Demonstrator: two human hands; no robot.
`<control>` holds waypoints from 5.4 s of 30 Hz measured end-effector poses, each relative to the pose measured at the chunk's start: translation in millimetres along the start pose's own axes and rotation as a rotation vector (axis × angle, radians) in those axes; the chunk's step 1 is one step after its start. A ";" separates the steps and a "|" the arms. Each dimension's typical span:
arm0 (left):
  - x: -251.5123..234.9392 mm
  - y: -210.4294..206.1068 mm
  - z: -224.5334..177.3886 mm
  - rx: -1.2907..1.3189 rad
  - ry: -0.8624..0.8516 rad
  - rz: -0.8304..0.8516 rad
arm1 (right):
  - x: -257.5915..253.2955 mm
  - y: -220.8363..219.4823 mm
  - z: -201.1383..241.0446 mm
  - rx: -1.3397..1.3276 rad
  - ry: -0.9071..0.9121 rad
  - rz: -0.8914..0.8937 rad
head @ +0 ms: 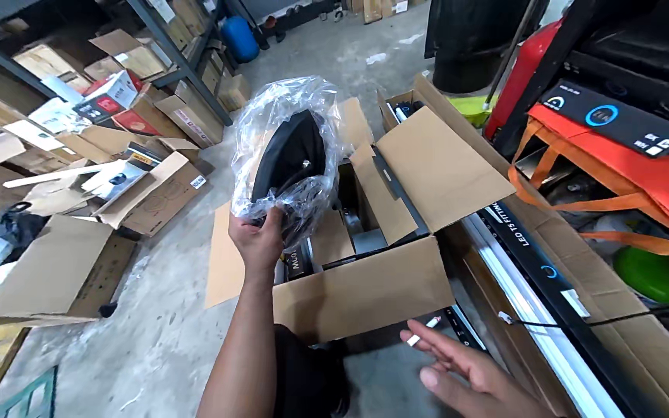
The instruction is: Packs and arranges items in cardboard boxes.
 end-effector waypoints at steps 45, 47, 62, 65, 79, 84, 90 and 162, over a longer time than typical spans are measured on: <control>8.9 -7.5 -3.0 0.094 0.190 0.030 | -245.8 13.5 123.8 0.777 0.510 -0.976; 6.6 -2.8 -3.4 0.100 0.197 0.033 | -252.2 23.4 134.8 0.673 0.479 -0.960; -3.9 10.8 -4.6 0.226 0.246 0.021 | -296.1 22.4 114.4 -0.257 0.000 -0.761; -1.8 7.2 -5.9 0.249 0.244 0.035 | -288.4 22.2 104.8 -0.257 0.032 -0.774; 8.5 -22.5 -8.8 0.158 0.191 0.224 | -211.5 -2.5 44.3 0.077 0.335 -0.950; 18.5 -41.8 -9.1 0.002 0.127 0.347 | -193.3 -3.5 12.8 -0.145 0.287 -1.029; 18.9 -40.8 -8.3 -0.078 0.052 0.332 | -181.6 -8.4 6.3 -0.185 0.230 -1.053; 57.9 -96.3 -17.4 -0.348 -0.114 0.634 | -152.9 -83.0 -63.1 -0.161 0.168 -1.166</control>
Point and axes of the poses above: each hand's wrist, its own x-axis away from the middle knuckle, its own y-axis out of the back of the hand, z = x × y, the point moved 1 cm from there along -x, towards the middle knuckle, and after that the axes turned 11 degrees about z, right-handed, at the moved point
